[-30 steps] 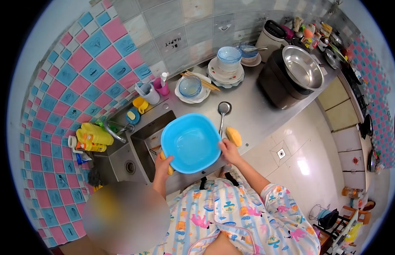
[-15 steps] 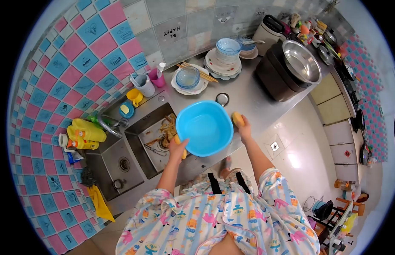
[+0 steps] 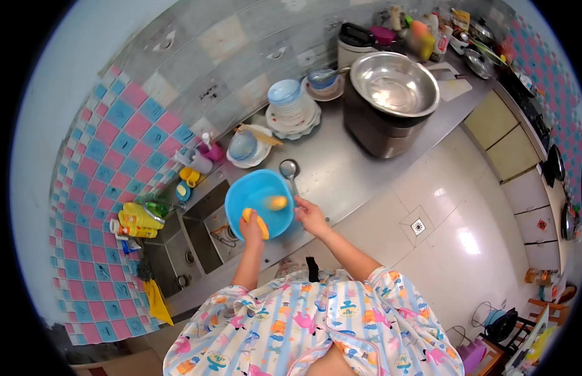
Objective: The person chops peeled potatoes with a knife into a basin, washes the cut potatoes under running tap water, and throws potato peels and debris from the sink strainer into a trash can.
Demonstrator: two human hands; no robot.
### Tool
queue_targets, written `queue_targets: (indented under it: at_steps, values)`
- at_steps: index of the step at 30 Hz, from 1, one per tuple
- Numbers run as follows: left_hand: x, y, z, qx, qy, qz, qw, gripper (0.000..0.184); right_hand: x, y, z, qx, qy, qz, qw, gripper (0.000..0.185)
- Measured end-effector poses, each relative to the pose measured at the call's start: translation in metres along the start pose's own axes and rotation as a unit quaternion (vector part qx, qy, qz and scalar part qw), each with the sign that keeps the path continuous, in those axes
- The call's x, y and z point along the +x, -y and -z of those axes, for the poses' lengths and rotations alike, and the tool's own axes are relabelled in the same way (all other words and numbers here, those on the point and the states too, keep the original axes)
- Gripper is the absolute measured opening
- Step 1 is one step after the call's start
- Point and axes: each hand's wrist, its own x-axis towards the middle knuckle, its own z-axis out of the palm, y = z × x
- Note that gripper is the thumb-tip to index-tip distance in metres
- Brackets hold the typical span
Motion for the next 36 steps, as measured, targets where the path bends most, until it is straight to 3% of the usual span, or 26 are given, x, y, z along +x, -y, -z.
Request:
queue_targets:
  at_steps: [3, 4, 6, 13, 17, 20, 23, 26, 30, 36]
  values:
    - [-0.014, 0.004, -0.043, 0.042, 0.038, 0.013, 0.998, 0.028, -0.022, -0.007, 0.056, 0.106, -0.022, 0.069, 0.992, 0.033]
    - [-0.017, 0.006, -0.056, 0.055, 0.026, -0.011, 0.998, 0.027, -0.029, -0.009, 0.075, 0.144, -0.072, 0.078, 0.984, 0.022]
    - [-0.027, 0.015, -0.081, 0.078, 0.004, -0.053, 0.996, 0.024, -0.046, -0.013, 0.122, 0.156, -0.100, 0.058, 0.981, 0.018]
    - [-0.097, -0.009, -0.194, 0.119, 0.194, -0.055, 0.972, 0.023, -0.053, -0.008, 0.266, 0.180, -0.239, 0.000, 0.954, 0.014]
    - [-0.114, 0.010, -0.277, 0.156, 0.385, -0.036, 0.909, 0.032, -0.053, 0.001, 0.334, 0.140, -0.308, -0.012, 0.941, 0.013]
    - [-0.112, 0.044, -0.352, 0.124, 0.495, -0.123, 0.851, 0.038, -0.056, 0.014, 0.386, 0.095, -0.362, -0.017, 0.927, 0.014]
    - [-0.150, 0.012, -0.423, 0.151, 0.547, -0.045, 0.822, 0.041, -0.060, 0.038, 0.430, 0.067, -0.405, -0.018, 0.912, 0.014]
    - [-0.157, 0.032, -0.495, 0.090, 0.604, -0.106, 0.785, 0.042, -0.043, 0.054, 0.481, 0.036, -0.446, -0.011, 0.894, 0.014]
    - [-0.179, 0.029, -0.568, 0.063, 0.609, -0.092, 0.786, 0.044, -0.021, 0.064, 0.548, 0.001, -0.464, 0.013, 0.886, 0.013]
    - [-0.162, 0.059, -0.643, 0.127, 0.501, -0.151, 0.843, 0.039, 0.061, 0.048, 0.677, -0.075, -0.451, 0.030, 0.889, 0.014]
